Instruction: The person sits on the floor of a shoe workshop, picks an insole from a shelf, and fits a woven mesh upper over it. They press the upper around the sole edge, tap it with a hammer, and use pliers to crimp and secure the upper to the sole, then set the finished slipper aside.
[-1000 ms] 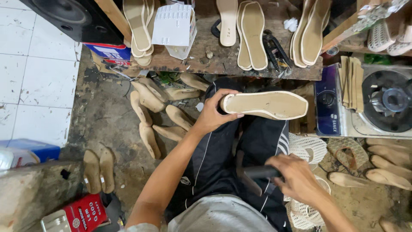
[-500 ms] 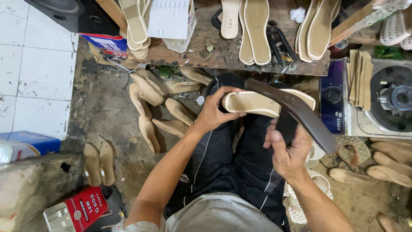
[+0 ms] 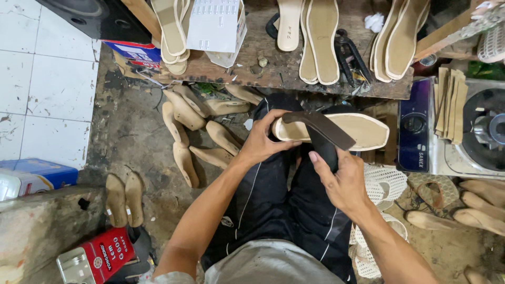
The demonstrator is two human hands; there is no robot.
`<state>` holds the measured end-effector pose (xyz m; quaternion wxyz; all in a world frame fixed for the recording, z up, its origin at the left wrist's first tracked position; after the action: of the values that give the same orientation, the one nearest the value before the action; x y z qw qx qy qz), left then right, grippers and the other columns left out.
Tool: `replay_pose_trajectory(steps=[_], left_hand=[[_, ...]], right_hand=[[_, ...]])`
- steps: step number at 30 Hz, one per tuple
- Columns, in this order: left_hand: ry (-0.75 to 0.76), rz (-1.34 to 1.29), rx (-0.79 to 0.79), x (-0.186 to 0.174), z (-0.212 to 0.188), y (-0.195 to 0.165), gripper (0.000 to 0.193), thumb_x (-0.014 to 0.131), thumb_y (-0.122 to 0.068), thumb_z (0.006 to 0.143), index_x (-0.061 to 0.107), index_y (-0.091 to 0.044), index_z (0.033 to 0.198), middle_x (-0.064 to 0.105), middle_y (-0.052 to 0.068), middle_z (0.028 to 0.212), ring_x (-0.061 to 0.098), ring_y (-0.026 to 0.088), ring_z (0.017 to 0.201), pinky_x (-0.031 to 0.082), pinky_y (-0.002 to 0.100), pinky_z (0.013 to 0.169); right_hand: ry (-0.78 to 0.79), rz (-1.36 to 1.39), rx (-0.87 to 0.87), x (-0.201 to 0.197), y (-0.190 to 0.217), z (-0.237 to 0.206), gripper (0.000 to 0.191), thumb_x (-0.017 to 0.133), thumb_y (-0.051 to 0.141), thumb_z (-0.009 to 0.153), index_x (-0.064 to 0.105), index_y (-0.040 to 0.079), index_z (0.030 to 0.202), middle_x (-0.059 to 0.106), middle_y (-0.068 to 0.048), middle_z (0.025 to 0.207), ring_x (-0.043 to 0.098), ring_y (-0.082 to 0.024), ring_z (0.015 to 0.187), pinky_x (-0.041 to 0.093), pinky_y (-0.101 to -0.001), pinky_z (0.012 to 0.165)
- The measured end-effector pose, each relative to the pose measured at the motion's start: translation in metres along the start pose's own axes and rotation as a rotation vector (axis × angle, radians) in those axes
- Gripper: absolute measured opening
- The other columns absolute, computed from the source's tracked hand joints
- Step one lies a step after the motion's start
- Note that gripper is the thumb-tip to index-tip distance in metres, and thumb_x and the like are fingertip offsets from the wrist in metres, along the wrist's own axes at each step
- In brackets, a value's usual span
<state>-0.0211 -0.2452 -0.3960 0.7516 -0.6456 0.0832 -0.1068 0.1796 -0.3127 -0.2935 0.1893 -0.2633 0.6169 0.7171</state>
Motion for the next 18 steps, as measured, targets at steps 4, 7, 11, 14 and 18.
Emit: replay_pose_trajectory(steps=[4, 7, 11, 14, 18], left_hand=[[-0.015, 0.041, 0.01, 0.0, 0.001, 0.002, 0.06, 0.091, -0.011, 0.077, 0.059, -0.002, 0.128, 0.073, 0.007, 0.116, 0.068, 0.011, 0.109, 0.055, 0.029, 0.099], [-0.011, -0.067, 0.01, 0.001, 0.003, 0.003, 0.061, 0.089, -0.011, 0.078, 0.058, -0.002, 0.13, 0.071, 0.007, 0.12, 0.067, 0.011, 0.112, 0.055, 0.029, 0.101], [-0.006, 0.021, 0.004, 0.0, 0.003, 0.004, 0.06, 0.088, -0.008, 0.077, 0.058, -0.002, 0.128, 0.073, 0.006, 0.115, 0.067, 0.011, 0.11, 0.055, 0.028, 0.1], [-0.002, -0.025, -0.007, -0.001, 0.002, 0.003, 0.06, 0.088, -0.005, 0.078, 0.059, -0.002, 0.131, 0.072, 0.006, 0.119, 0.067, 0.011, 0.112, 0.054, 0.029, 0.102], [0.003, -0.098, 0.036, 0.0, 0.004, 0.0, 0.06, 0.087, -0.003, 0.079, 0.058, -0.001, 0.132, 0.07, 0.005, 0.122, 0.066, 0.011, 0.114, 0.055, 0.029, 0.102]], right_hand=[[-0.082, 0.331, 0.098, 0.001, 0.0, 0.003, 0.02, 0.064, 0.02, 0.101, 0.063, 0.0, 0.107, 0.062, -0.006, 0.067, 0.058, -0.008, 0.057, 0.047, -0.0257, 0.055], [0.004, 0.126, 0.071, 0.003, -0.001, 0.007, 0.019, 0.067, 0.018, 0.101, 0.066, -0.001, 0.102, 0.058, -0.004, 0.064, 0.055, -0.011, 0.057, 0.046, -0.0268, 0.055], [-0.11, 0.143, 0.035, 0.004, -0.004, 0.003, 0.018, 0.065, 0.015, 0.097, 0.066, -0.002, 0.103, 0.058, 0.0, 0.06, 0.055, -0.009, 0.052, 0.044, -0.0267, 0.049], [-0.112, 0.298, 0.037, 0.009, -0.005, -0.001, 0.018, 0.063, 0.015, 0.1, 0.06, -0.002, 0.104, 0.058, 0.001, 0.07, 0.055, -0.007, 0.057, 0.046, -0.0242, 0.052], [-0.084, 0.073, 0.011, 0.014, -0.006, -0.001, 0.019, 0.068, 0.016, 0.098, 0.065, -0.003, 0.101, 0.061, -0.008, 0.066, 0.058, -0.014, 0.054, 0.046, -0.0304, 0.053]])
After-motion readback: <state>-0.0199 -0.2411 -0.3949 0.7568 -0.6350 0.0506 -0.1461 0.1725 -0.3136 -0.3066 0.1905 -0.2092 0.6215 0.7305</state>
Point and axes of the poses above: each hand's wrist, its own z-axis towards the middle knuckle, its own x-axis out of the palm, y = z × x, the point moved 2 cm from there along z, towards the middle knuckle
